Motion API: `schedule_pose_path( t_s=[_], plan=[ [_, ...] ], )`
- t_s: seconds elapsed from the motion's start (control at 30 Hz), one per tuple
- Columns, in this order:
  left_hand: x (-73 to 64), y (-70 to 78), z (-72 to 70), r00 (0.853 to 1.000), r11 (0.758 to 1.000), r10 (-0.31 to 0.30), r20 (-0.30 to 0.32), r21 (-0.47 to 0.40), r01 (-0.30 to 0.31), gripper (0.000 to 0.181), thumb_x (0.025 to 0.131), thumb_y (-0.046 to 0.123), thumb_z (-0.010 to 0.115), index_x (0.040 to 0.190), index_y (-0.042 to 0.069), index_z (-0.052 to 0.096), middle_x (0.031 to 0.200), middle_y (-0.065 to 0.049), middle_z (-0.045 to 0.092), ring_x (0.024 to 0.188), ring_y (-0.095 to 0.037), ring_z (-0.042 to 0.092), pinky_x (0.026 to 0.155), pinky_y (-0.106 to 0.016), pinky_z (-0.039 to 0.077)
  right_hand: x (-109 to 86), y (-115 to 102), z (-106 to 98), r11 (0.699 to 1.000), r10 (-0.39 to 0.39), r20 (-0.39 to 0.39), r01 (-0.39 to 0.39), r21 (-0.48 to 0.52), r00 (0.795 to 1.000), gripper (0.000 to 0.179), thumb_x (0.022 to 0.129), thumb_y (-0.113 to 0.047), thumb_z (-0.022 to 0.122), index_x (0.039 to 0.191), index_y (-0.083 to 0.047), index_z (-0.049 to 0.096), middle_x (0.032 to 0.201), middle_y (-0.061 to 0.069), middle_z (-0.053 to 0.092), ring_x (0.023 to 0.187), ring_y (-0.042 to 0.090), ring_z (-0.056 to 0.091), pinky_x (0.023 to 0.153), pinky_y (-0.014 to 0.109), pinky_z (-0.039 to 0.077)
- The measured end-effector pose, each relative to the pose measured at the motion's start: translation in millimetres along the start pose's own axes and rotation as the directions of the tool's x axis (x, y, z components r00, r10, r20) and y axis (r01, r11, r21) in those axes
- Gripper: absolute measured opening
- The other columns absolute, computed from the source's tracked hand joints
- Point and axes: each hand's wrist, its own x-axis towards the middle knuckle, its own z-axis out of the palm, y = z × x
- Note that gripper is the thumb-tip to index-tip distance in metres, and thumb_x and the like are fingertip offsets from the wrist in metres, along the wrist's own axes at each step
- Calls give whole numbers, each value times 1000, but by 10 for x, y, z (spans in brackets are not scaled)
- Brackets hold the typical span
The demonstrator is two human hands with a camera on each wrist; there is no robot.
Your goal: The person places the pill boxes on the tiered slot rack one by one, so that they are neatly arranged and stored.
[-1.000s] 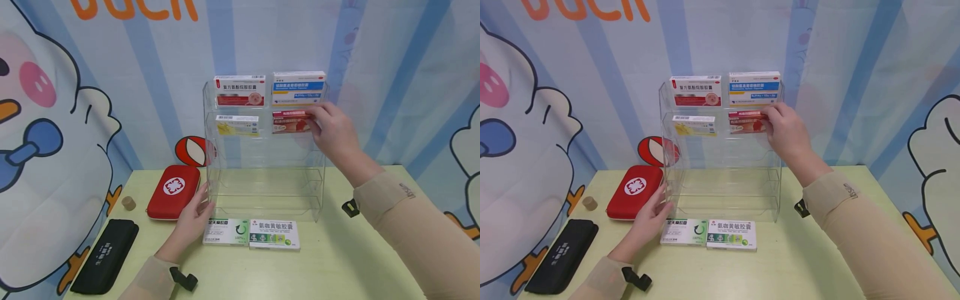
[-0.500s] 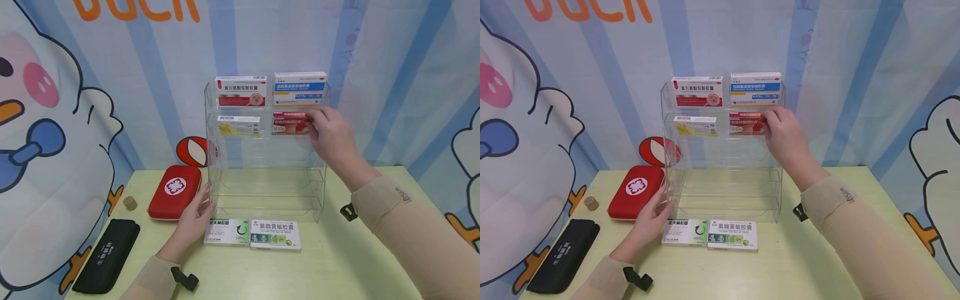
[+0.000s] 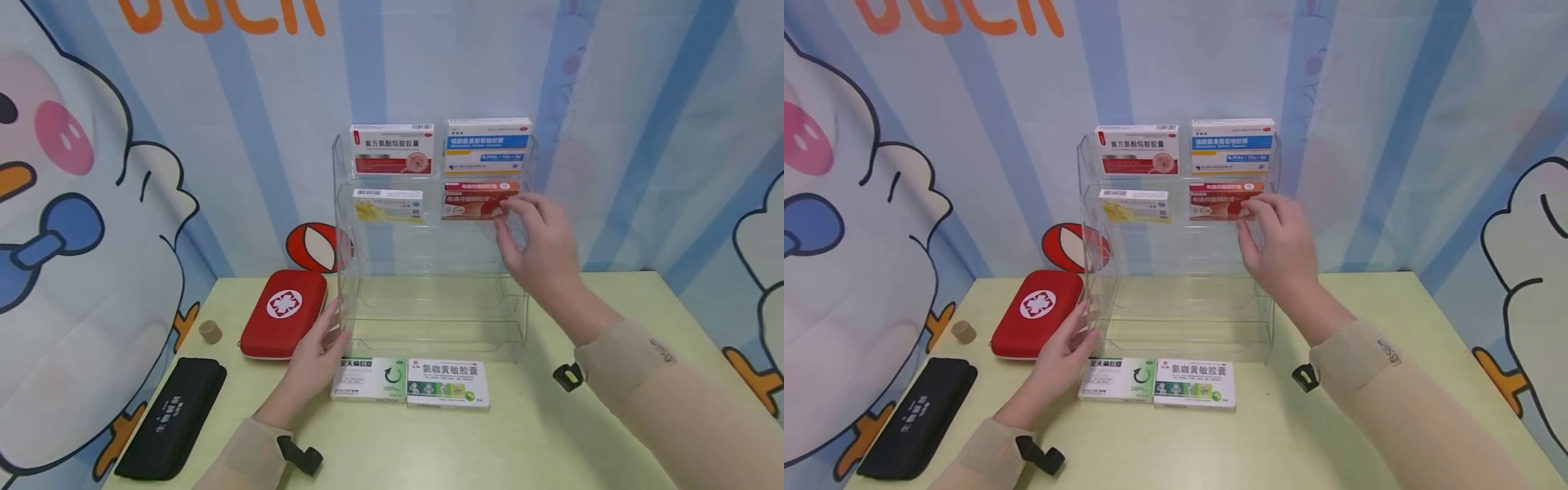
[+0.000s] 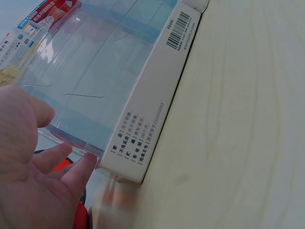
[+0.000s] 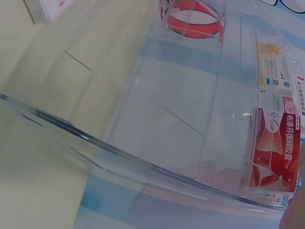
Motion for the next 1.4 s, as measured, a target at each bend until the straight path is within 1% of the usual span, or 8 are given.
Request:
schedule_pose_path(
  t_s=[0.2,0.47,0.57,0.73,0.93,1.03,1.2,1.4],
  plan=[
    [-7,-15,-9,1000,1000,-10,5,1,10,78,111,20,66,175,40,26,174,-13,47,154,-42,55,120,-53,53,-238,-26,47,999,-2,-20,3,51,1000,34,100,-10,75,132,4,71,129,26,70,122,48,65,105,62,56],
    [-10,-26,-5,1000,1000,-5,2,7,5,79,111,20,66,175,40,25,174,-12,47,155,-42,55,119,-53,53,-561,-106,107,991,-6,-3,7,134,1000,45,98,-16,75,138,3,69,133,26,71,124,46,67,107,60,55],
    [-13,-17,-3,1000,1000,-12,-2,8,12,79,111,20,66,175,41,25,174,-11,47,155,-42,55,119,-52,53,-694,-186,126,989,-15,33,10,149,999,51,96,-17,78,142,2,67,138,24,70,129,43,67,110,57,56],
    [-21,-11,-3,1000,1000,-8,2,1,8,79,111,19,66,176,39,26,174,-12,47,155,-42,54,120,-53,52,-945,-326,138,992,-37,141,19,129,989,63,92,-22,82,147,1,62,144,21,68,135,39,64,113,55,54],
    [-12,-3,-2,1000,1000,-19,1,0,19,79,111,20,66,175,42,26,175,-10,47,157,-40,54,120,-51,52,-1268,-439,195,988,-71,180,45,145,981,62,103,-45,71,143,2,64,137,20,69,127,38,65,103,54,59],
    [-3,-4,-1,1000,1000,-25,6,-4,25,79,111,20,66,175,44,25,175,-9,46,157,-39,53,120,-51,53,-1404,-478,208,989,-56,208,25,147,977,59,102,-45,73,139,0,66,132,18,71,119,35,67,94,53,63],
    [6,-12,-7,1000,1000,-25,11,-12,25,79,111,21,66,174,45,25,175,-7,47,157,-38,54,120,-51,53,-1566,-526,186,995,17,318,-48,92,948,55,89,-33,87,133,-5,70,128,11,73,118,31,70,95,52,65],
    [13,-18,-10,999,999,-32,7,-11,32,79,111,22,67,174,46,25,174,-8,47,155,-39,55,119,-51,54,-1670,-551,163,991,107,435,-132,28,894,48,89,-35,89,126,-9,75,125,6,75,117,28,72,97,49,65]
  ],
)
